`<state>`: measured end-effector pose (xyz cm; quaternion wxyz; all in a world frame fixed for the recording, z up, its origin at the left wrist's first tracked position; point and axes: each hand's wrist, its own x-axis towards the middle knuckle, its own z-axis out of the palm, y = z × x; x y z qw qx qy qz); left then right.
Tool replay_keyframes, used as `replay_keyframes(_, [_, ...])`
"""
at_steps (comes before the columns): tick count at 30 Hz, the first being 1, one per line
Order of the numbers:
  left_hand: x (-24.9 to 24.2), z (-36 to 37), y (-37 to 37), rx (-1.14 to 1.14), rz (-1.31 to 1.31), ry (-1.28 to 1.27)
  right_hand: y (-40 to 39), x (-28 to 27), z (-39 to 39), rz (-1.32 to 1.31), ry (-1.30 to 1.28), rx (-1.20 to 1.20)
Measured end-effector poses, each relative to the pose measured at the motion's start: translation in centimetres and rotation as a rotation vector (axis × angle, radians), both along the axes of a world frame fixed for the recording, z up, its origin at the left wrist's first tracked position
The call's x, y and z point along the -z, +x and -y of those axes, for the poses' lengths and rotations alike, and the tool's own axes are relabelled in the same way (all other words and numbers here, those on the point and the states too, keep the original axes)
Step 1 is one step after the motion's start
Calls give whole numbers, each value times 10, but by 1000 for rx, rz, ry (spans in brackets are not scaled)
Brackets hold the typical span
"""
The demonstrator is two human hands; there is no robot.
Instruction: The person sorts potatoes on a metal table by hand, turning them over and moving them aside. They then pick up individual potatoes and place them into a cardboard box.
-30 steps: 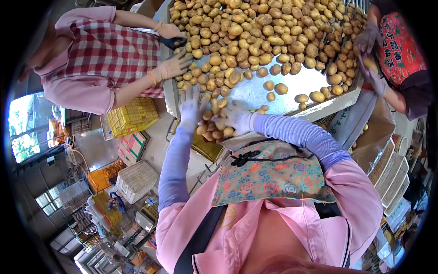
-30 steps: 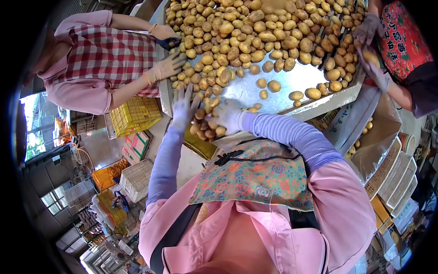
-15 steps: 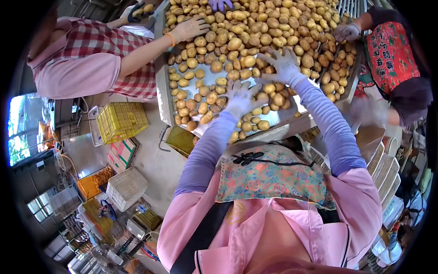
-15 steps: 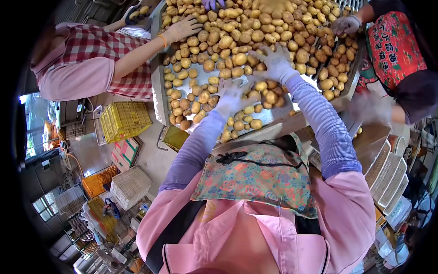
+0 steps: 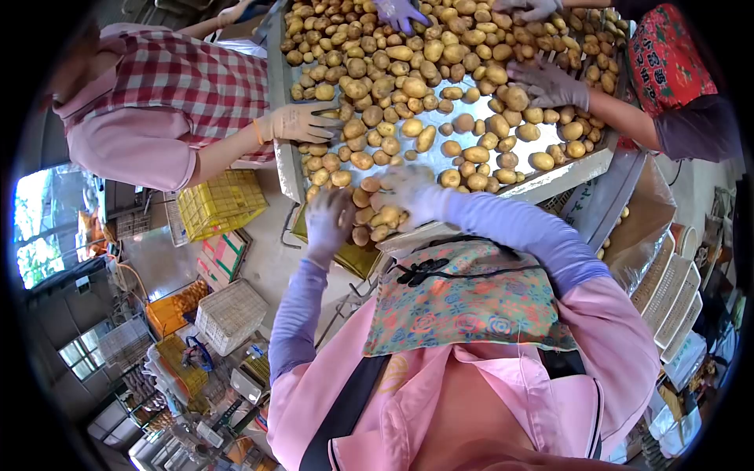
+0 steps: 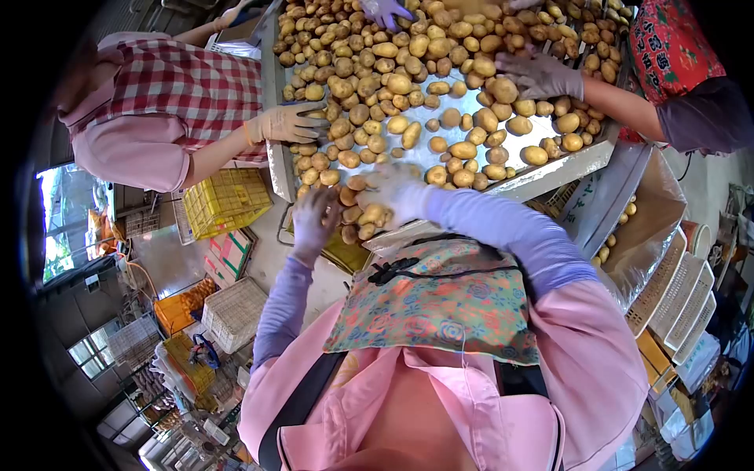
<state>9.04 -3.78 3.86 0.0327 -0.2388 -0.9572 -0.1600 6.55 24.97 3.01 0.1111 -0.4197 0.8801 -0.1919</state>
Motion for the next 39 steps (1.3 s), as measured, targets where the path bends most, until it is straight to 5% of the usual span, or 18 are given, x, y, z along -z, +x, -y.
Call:
replay_keyframes(3, [12, -11, -56, -111, -32, -2, 12, -4, 46, 36, -82, -53])
replay_keyframes(5, [6, -46, -85, -122, 31, -219, 13, 10, 50, 15, -160, -71])
replay_keyframes(8, [57, -103, -115, -415, 69, -60, 5, 17, 13, -28, -682, -309])
replay_keyframes(11, [44, -143, -82, -204, -213, -52, -12, -10, -80, -252, -499, -77])
replay_keyframes(14, [11, -133, -40, 79, 29, -66, -4, -30, -164, -313, 63, 273])
replay_keyframes(17, [18, -89, -12, 56, 15, 67, 7, -9, -176, -181, 105, 337])
replay_keyframes(21, [1, -19, 12, 128, 17, -84, 3, -11, -115, 22, 102, 255])
replay_keyframes(23, [-3, 12, 5, -73, 209, -62, 4, 6, -84, -51, 1, 244])
replay_keyframes(25, [16, 49, -19, 26, -205, -91, 5, 22, -50, -30, -129, 229])
replay_keyframes(27, [-2, 31, -55, -190, 8, 8, 8, 12, -18, 15, -98, 187])
replay_keyframes(29, [31, 9, -94, -213, -118, -18, 14, 17, 22, -17, -104, 54])
replay_keyframes(31, [32, -56, -116, -446, 102, -224, 13, 24, 25, -51, -101, -80])
replay_keyframes(34, [34, -136, -118, -318, 145, -193, -3, 38, -18, -65, -491, -286])
replay_keyframes(36, [66, -156, -97, -94, 95, -184, -23, -16, -69, 117, -218, -92])
replay_keyframes(37, [71, -161, -85, 17, 113, -241, -14, -19, -105, -98, -344, 129])
replay_keyframes(39, [36, -152, -56, 99, 136, -198, -16, -35, -168, -348, 49, 364])
